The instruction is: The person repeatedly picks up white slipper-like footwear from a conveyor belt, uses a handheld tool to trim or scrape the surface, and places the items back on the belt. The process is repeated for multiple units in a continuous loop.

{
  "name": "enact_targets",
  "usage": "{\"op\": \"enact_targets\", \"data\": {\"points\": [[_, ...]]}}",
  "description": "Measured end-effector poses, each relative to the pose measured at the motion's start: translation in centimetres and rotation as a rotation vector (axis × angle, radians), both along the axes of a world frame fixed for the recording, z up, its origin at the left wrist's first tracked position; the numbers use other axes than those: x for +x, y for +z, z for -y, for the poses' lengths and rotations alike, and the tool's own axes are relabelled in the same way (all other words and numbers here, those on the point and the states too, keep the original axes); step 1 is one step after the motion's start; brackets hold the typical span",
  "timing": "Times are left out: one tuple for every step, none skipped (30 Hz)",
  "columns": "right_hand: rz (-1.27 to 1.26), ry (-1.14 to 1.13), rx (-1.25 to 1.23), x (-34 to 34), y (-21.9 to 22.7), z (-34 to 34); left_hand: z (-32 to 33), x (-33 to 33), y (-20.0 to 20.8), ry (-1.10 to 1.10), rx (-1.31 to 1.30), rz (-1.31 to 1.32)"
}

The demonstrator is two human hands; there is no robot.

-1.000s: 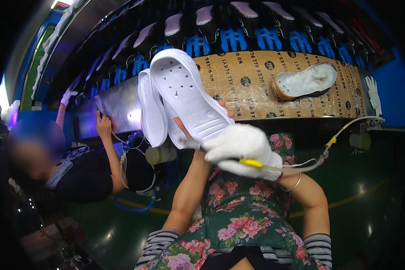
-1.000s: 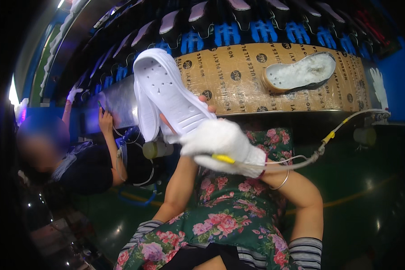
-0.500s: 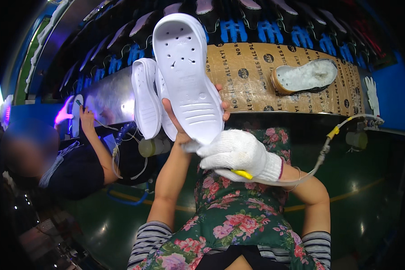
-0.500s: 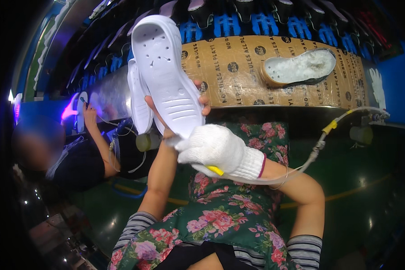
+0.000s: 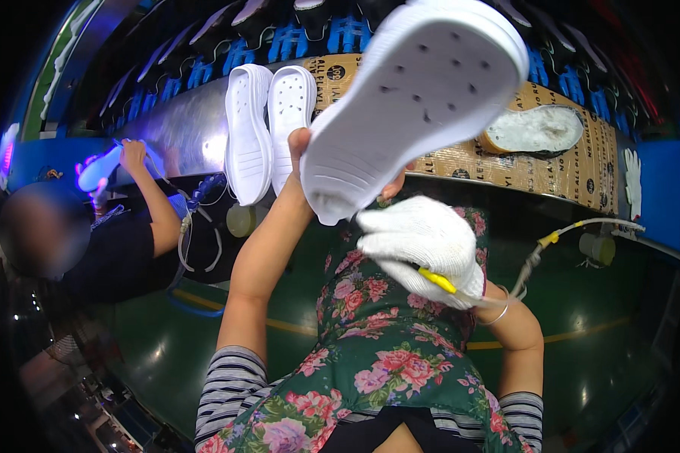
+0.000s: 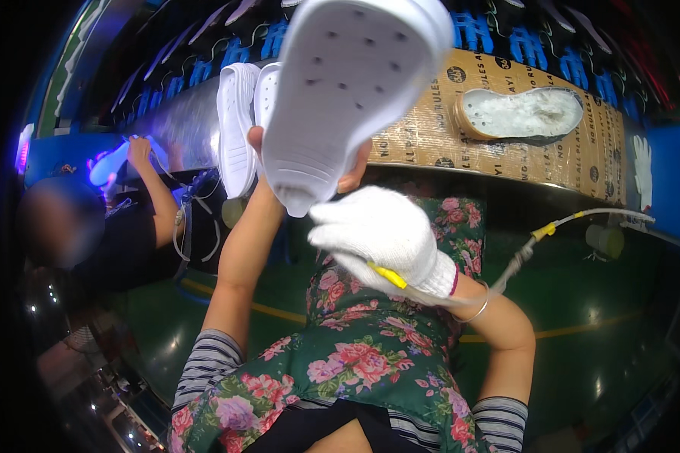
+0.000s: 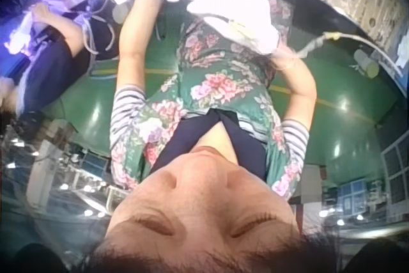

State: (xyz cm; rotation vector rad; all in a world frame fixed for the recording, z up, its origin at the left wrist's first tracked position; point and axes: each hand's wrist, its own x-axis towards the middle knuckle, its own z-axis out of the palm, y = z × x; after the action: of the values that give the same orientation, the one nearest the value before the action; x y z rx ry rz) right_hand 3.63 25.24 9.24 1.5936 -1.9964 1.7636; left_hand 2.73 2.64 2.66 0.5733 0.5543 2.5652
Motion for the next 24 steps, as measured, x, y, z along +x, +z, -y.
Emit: {"op": "enact_targets", "data": {"points": [[-0.111, -0.064, -0.013, -0.1, -0.9, 0.3, -0.2, -0.1, 0.1, -0.039, 0.049, 0.027], [-0.157, -0.039, 0.019, 0.1, -1.4, 0.2, -0.2, -0.1, 0.5, -0.014, 0.0, 0.085], [-0.202, -0.015, 0.05, 0.4, -1.6, 0.1, 0.0, 0.0, 1.1, 0.012, -0.049, 0.143], [-0.246, 0.018, 0.08, 0.9, -1.7, 0.0, 0.2, 0.3, 1.6, 0.046, -0.098, 0.204], [-0.221, 0.077, 0.105, 1.5, -1.7, -0.1, 0.6, -0.5, 0.4, -0.035, -0.011, 0.079], [-0.243, 0.065, 0.112, 2.2, -1.6, -0.1, 0.5, -0.4, 0.2, -0.03, -0.001, 0.064], [-0.116, 0.136, 0.075, 2.3, -1.8, -0.3, 0.2, -0.5, 0.5, -0.032, 0.01, 0.049], [0.011, 0.207, 0.039, 2.2, -1.9, -0.4, 0.4, -0.2, 1.1, -0.002, -0.082, 0.083], [-0.01, 0.192, 0.04, 2.0, -1.9, -0.5, 0.5, 0.0, 1.8, 0.025, -0.177, 0.118], [-0.031, 0.178, 0.043, 1.6, -1.4, -0.6, 0.7, 0.3, 2.6, 0.05, -0.27, 0.153], [-0.053, 0.164, 0.046, 1.2, -1.1, -0.6, 1.0, 0.2, 1.8, 0.023, -0.223, 0.122], [-0.125, 0.07, 0.0, 1.0, -1.1, -0.3, 1.1, 0.2, 1.6, 0.01, -0.195, 0.103], [-0.173, 0.027, 0.012, 0.9, -1.2, 0.0, 1.2, 0.0, 1.3, -0.004, -0.166, 0.082], [-0.221, -0.015, 0.024, 0.8, -1.4, 0.1, 1.1, -0.1, 1.3, -0.003, -0.155, 0.073], [-0.229, 0.026, 0.055, 1.1, -1.3, 0.1, 1.0, -0.1, 1.2, -0.002, -0.145, 0.065], [-0.237, 0.066, 0.083, 1.5, -1.2, 0.2, 1.0, -0.3, 1.2, -0.001, -0.139, 0.057], [-0.221, 0.056, 0.059, 2.1, -1.5, 0.4, 1.0, -0.5, 1.3, 0.001, -0.133, 0.049], [-0.144, 0.124, 0.085, 2.1, -1.2, 0.1, 0.7, -0.8, 1.3, 0.004, -0.085, 0.026], [-0.02, 0.181, 0.036, 2.1, -1.1, 0.0, 0.5, -0.8, 1.2, 0.005, -0.038, 0.005], [0.103, 0.237, -0.013, 2.0, -0.9, 0.0, -0.1, -1.0, 1.1, 0.007, 0.051, -0.03], [0.159, 0.226, -0.034, 1.6, -0.7, 0.0, -0.1, -1.2, 0.8, 0.007, 0.079, -0.066], [0.165, 0.131, -0.052, 1.4, -0.6, 0.0, -0.1, -1.3, 0.5, 0.006, 0.109, -0.102], [0.095, 0.033, -0.014, 1.1, -0.5, 0.2, 0.3, -2.0, 0.1, 0.003, 0.078, -0.138], [0.024, -0.063, 0.023, 1.0, -0.1, 0.5, 0.4, -2.0, -0.1, 0.017, 0.058, -0.149]]}}
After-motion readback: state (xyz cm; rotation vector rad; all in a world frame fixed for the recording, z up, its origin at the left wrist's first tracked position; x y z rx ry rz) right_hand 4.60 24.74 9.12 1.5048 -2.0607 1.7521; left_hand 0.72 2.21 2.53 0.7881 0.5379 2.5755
